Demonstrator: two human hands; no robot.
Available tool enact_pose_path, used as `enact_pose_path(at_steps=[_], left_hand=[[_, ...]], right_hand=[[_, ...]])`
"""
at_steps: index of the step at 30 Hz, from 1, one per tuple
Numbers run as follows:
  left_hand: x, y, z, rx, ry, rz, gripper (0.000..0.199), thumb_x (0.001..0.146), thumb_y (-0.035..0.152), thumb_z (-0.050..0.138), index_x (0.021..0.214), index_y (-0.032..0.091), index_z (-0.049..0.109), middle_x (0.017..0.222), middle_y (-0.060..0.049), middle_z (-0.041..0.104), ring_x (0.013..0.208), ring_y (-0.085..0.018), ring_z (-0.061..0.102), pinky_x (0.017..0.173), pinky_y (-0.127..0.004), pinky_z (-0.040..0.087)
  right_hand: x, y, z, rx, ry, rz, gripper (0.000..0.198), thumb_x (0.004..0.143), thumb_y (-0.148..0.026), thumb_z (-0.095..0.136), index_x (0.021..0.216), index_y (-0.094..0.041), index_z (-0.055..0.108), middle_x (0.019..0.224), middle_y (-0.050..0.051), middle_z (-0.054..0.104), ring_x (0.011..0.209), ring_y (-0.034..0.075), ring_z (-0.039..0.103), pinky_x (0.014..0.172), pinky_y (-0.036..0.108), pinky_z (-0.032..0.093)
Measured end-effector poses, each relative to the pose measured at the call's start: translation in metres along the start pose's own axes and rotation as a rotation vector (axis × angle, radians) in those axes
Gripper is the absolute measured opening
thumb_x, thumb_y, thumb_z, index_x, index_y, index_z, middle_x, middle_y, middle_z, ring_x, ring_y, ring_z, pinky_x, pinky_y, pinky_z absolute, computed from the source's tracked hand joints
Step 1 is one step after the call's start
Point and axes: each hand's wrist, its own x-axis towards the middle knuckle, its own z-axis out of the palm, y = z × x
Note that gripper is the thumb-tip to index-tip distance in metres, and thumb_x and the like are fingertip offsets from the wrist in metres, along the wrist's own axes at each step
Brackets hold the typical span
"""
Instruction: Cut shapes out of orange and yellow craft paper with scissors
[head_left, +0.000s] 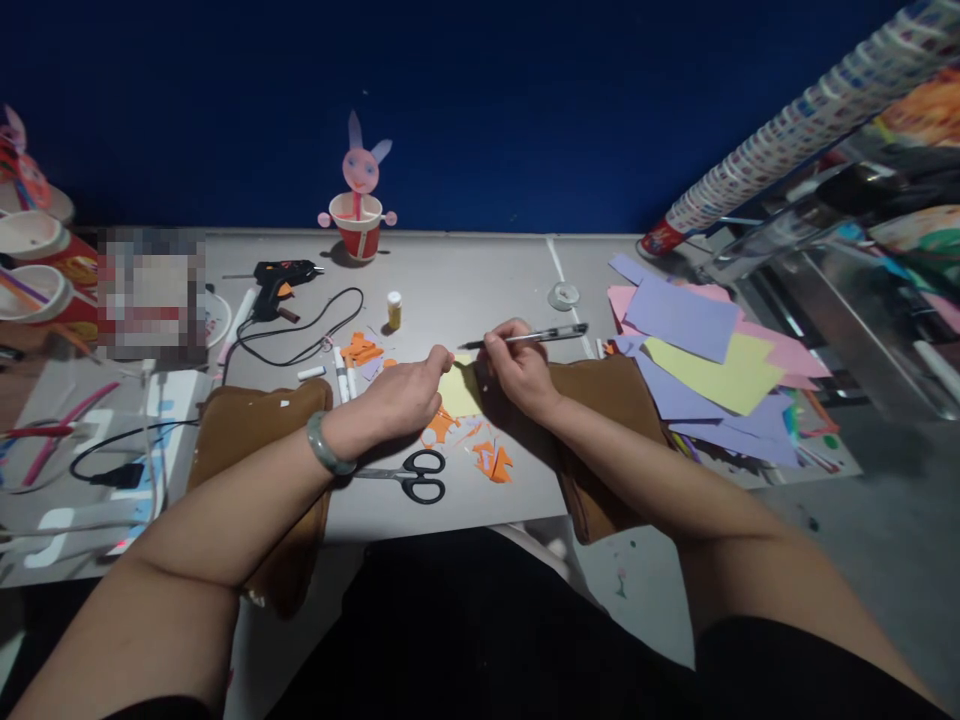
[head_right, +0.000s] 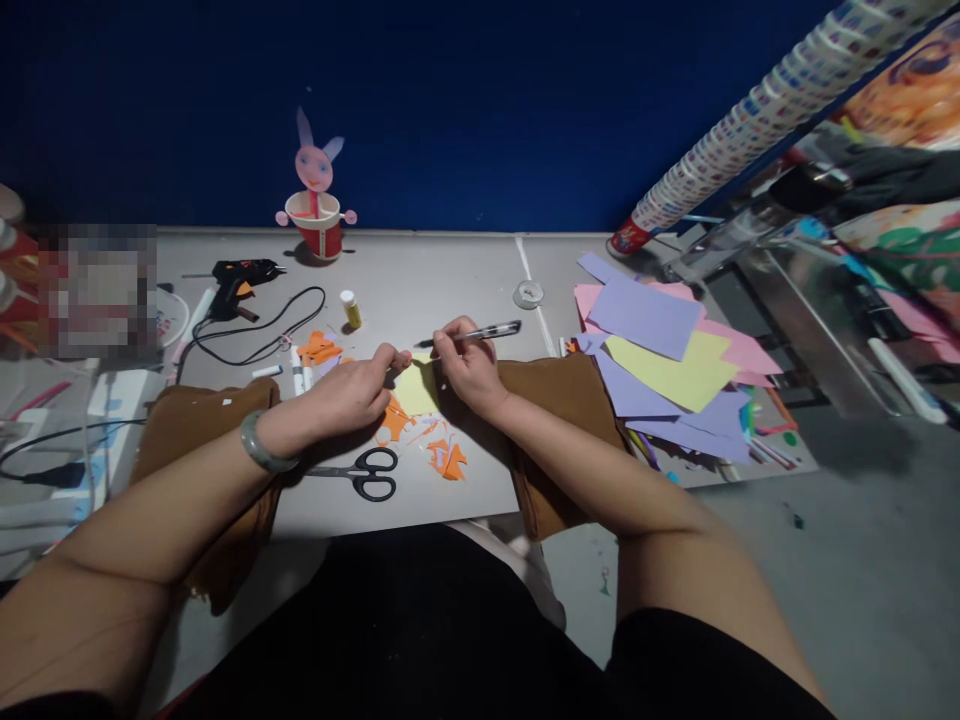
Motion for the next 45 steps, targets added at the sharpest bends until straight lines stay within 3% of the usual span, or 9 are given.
enact_pose_path(at_steps=[2, 4, 7, 10, 14, 20, 25, 32, 45], left_hand=[[0.001, -0.001, -0.001, -0.023, 0.017, 0.003, 0.043, 0.084, 0.009, 0.04, 0.127, 0.015, 0.037, 0.104, -0.014, 0.071, 0.088, -0.027, 0.069, 0.072, -0.037, 0.049], [0.002, -0.003, -0.001, -0.056, 0.032, 0.006, 0.043, 0.083, 0.008, 0.04, 0.125, 0.016, 0.038, 0.109, -0.014, 0.07, 0.09, -0.027, 0.069, 0.075, -0.038, 0.049], [0.003, -0.003, -0.001, -0.084, 0.05, -0.016, 0.045, 0.081, 0.009, 0.041, 0.126, 0.017, 0.039, 0.109, -0.014, 0.07, 0.09, -0.028, 0.069, 0.076, -0.039, 0.049], [0.004, -0.002, -0.002, -0.092, 0.054, -0.029, 0.045, 0.081, 0.011, 0.042, 0.126, 0.017, 0.04, 0.103, -0.013, 0.071, 0.086, -0.028, 0.068, 0.074, -0.04, 0.049], [0.003, -0.001, -0.004, -0.129, 0.071, -0.018, 0.045, 0.081, 0.011, 0.041, 0.126, 0.017, 0.042, 0.101, -0.012, 0.07, 0.084, -0.027, 0.067, 0.074, -0.039, 0.048], [0.002, -0.004, -0.006, -0.129, 0.204, -0.003, 0.039, 0.084, 0.012, 0.042, 0.122, 0.018, 0.049, 0.098, -0.009, 0.071, 0.081, -0.022, 0.065, 0.074, -0.036, 0.047], [0.003, -0.003, 0.0, 0.007, 0.104, 0.14, 0.028, 0.089, 0.014, 0.043, 0.109, 0.018, 0.062, 0.109, -0.008, 0.071, 0.092, -0.022, 0.066, 0.074, -0.034, 0.046], [0.0, -0.003, 0.008, 0.164, 0.008, 0.326, 0.024, 0.092, 0.011, 0.04, 0.098, 0.016, 0.062, 0.113, -0.009, 0.068, 0.085, -0.019, 0.065, 0.061, -0.029, 0.041], [-0.002, -0.003, 0.014, 0.074, -0.081, 0.294, 0.028, 0.092, 0.01, 0.043, 0.108, 0.017, 0.065, 0.117, -0.012, 0.069, 0.075, -0.016, 0.063, 0.068, -0.03, 0.046]], right_hand=[[0.003, 0.0, 0.0, 0.104, 0.009, 0.008, 0.027, 0.099, -0.051, 0.045, 0.097, -0.025, 0.052, 0.075, 0.0, 0.067, 0.053, 0.012, 0.052, 0.056, 0.029, 0.044], [0.006, 0.0, 0.001, 0.102, -0.066, -0.003, 0.026, 0.097, -0.05, 0.047, 0.1, -0.025, 0.054, 0.083, 0.002, 0.069, 0.059, 0.013, 0.058, 0.059, 0.03, 0.046], [0.01, 0.0, 0.006, -0.03, -0.238, -0.038, 0.022, 0.084, -0.038, 0.067, 0.095, -0.023, 0.056, 0.087, 0.003, 0.068, 0.071, 0.016, 0.06, 0.065, 0.03, 0.046], [0.012, 0.001, 0.013, -0.069, -0.331, -0.036, 0.026, 0.074, -0.028, 0.072, 0.092, -0.022, 0.053, 0.081, 0.0, 0.064, 0.068, 0.015, 0.057, 0.064, 0.029, 0.044], [0.013, 0.002, 0.018, -0.036, -0.324, -0.008, 0.025, 0.075, -0.03, 0.071, 0.085, -0.023, 0.049, 0.073, -0.003, 0.06, 0.064, 0.013, 0.053, 0.062, 0.028, 0.042], [0.021, 0.008, 0.007, 0.233, -0.227, 0.127, 0.036, 0.072, -0.035, 0.075, 0.086, -0.024, 0.044, 0.088, 0.0, 0.068, 0.076, 0.016, 0.065, 0.069, 0.031, 0.051], [0.02, 0.013, -0.004, 0.295, -0.238, 0.208, 0.038, 0.07, -0.031, 0.076, 0.085, -0.025, 0.042, 0.087, 0.0, 0.07, 0.079, 0.017, 0.07, 0.071, 0.033, 0.055], [0.013, 0.007, -0.008, 0.037, -0.274, 0.083, 0.029, 0.074, -0.027, 0.073, 0.085, -0.025, 0.045, 0.092, 0.003, 0.073, 0.079, 0.018, 0.069, 0.074, 0.036, 0.053], [0.012, 0.005, -0.007, -0.04, -0.339, 0.058, 0.027, 0.077, -0.026, 0.069, 0.082, -0.026, 0.043, 0.092, 0.004, 0.075, 0.074, 0.019, 0.065, 0.07, 0.038, 0.053]])
